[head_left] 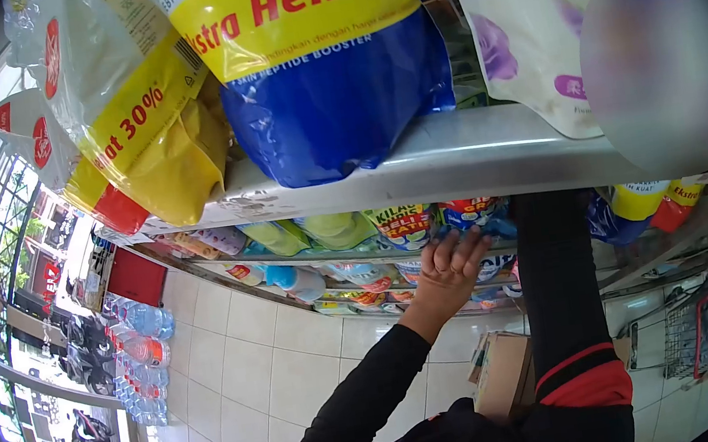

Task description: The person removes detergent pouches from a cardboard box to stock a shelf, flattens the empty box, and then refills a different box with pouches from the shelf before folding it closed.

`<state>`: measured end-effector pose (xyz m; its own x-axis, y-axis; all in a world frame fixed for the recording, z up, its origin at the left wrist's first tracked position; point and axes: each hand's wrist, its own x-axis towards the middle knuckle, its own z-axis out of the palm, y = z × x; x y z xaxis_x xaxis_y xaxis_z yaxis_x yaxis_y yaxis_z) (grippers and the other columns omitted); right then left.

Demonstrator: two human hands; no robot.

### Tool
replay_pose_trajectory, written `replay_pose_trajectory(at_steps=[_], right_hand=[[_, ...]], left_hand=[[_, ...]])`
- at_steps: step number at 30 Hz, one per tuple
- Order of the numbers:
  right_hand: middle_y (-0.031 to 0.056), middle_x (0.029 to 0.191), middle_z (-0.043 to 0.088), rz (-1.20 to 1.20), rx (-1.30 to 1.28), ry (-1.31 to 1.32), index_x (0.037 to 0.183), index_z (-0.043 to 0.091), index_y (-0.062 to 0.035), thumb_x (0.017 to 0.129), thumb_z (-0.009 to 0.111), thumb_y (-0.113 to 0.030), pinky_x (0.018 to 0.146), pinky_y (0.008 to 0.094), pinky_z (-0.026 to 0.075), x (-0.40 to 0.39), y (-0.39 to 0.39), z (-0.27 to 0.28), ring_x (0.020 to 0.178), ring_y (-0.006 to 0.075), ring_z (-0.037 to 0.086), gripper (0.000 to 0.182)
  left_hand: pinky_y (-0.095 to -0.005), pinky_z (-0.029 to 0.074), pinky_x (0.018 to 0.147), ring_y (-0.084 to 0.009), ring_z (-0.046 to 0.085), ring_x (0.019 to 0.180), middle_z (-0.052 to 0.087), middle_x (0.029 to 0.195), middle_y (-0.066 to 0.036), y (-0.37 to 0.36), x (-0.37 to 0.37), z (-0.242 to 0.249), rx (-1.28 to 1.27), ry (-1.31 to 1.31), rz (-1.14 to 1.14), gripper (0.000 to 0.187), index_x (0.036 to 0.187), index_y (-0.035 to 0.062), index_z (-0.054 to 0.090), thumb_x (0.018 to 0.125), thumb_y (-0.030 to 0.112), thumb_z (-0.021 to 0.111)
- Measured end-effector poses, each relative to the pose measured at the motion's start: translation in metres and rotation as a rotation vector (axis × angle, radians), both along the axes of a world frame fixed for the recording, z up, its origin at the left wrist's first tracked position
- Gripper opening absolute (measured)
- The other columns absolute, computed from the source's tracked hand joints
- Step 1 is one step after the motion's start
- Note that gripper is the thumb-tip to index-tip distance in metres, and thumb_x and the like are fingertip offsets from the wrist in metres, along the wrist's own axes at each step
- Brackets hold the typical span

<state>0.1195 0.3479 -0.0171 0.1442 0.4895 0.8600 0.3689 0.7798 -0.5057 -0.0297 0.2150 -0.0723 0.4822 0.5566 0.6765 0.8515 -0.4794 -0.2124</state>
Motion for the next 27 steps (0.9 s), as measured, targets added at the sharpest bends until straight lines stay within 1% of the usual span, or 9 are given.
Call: replay_pose_trajectory(at_steps=[6,10,18,20,23,24,25,26,27], right_hand=[[0.0129,0.087,0.058,-0.057,-0.032,-0.128,0.098,0.050,-0.0008,0.065,0.066,-0.010,0.066,0.0320,0.045,-0.011,0.008,0.005,0.080,0.0218,0.056,0.038],[0.0124,0.086,0.058,-0.061,-0.042,-0.193,0.097,0.050,-0.0008,0.065,0.066,-0.010,0.066,0.0317,0.045,-0.013,0.012,0.008,0.079,0.0213,0.056,0.037],[0.0116,0.085,0.058,-0.140,-0.009,-0.339,0.097,0.050,-0.0008,0.067,0.064,-0.010,0.065,0.0311,0.045,-0.016,0.020,0.010,0.078,0.0203,0.056,0.035],[0.0114,0.085,0.058,-0.180,-0.014,-0.407,0.097,0.050,-0.0008,0.067,0.064,-0.010,0.064,0.0309,0.045,0.008,0.016,-0.007,0.077,0.0200,0.056,0.034],[0.0111,0.085,0.058,-0.258,-0.008,-0.520,0.097,0.050,-0.0008,0.068,0.064,-0.009,0.064,0.0307,0.045,0.025,0.025,-0.015,0.077,0.0196,0.056,0.033],[0.0110,0.085,0.058,-0.280,-0.022,-0.561,0.097,0.050,-0.0008,0.068,0.063,-0.009,0.064,0.0306,0.045,0.023,0.003,-0.026,0.077,0.0195,0.056,0.033],[0.0109,0.085,0.058,-0.301,-0.040,-0.597,0.097,0.050,-0.0008,0.068,0.063,-0.009,0.064,0.0305,0.045,0.021,-0.003,-0.030,0.077,0.0193,0.056,0.032],[0.0108,0.085,0.058,-0.323,-0.057,-0.630,0.097,0.050,-0.0008,0.068,0.063,-0.009,0.064,0.0305,0.045,0.011,0.017,-0.021,0.077,0.0192,0.056,0.032],[0.0107,0.084,0.058,-0.344,-0.078,-0.663,0.096,0.050,-0.0008,0.068,0.063,-0.009,0.063,0.0304,0.045,0.016,-0.005,-0.032,0.076,0.0191,0.056,0.032]], left_hand=[[-0.0361,0.021,0.086,-0.0200,0.030,0.106,0.035,0.117,0.001,0.002,0.001,-0.008,0.018,-0.022,0.019,0.059,0.112,0.0174,0.034,0.060,0.022,0.062],[-0.0363,0.022,0.086,-0.0199,0.029,0.107,0.035,0.117,0.000,-0.001,0.003,-0.002,-0.002,-0.023,0.043,0.061,0.112,0.0178,0.034,0.058,0.022,0.063],[-0.0389,0.022,0.087,-0.0226,0.028,0.107,0.034,0.118,-0.002,-0.003,0.005,-0.001,-0.016,-0.015,0.045,0.065,0.112,0.0169,0.034,0.055,0.023,0.065],[-0.0401,0.022,0.087,-0.0237,0.029,0.107,0.035,0.117,-0.004,-0.007,0.007,0.007,-0.160,-0.100,0.004,0.067,0.112,0.0166,0.034,0.053,0.024,0.065],[-0.0419,0.022,0.089,-0.0271,0.029,0.108,0.033,0.121,-0.007,-0.009,0.007,0.010,-0.155,-0.041,0.047,0.072,0.114,0.0111,0.033,0.051,0.026,0.065],[-0.0431,0.021,0.090,-0.0285,0.028,0.110,0.031,0.123,-0.009,-0.015,0.010,0.012,-0.174,0.007,0.085,0.075,0.116,0.0084,0.032,0.051,0.027,0.065],[-0.0431,0.021,0.090,-0.0285,0.028,0.110,0.031,0.123,-0.009,-0.020,0.012,0.016,-0.195,-0.006,0.068,0.075,0.116,0.0084,0.032,0.051,0.027,0.065],[-0.0447,0.020,0.092,-0.0305,0.027,0.111,0.030,0.124,-0.011,-0.022,0.014,0.022,-0.265,0.012,0.100,0.078,0.117,0.0053,0.031,0.051,0.028,0.066],[-0.0464,0.019,0.093,-0.0324,0.026,0.112,0.028,0.125,-0.014,-0.027,0.016,0.027,-0.339,0.033,0.131,0.082,0.118,0.0023,0.029,0.050,0.029,0.066]])
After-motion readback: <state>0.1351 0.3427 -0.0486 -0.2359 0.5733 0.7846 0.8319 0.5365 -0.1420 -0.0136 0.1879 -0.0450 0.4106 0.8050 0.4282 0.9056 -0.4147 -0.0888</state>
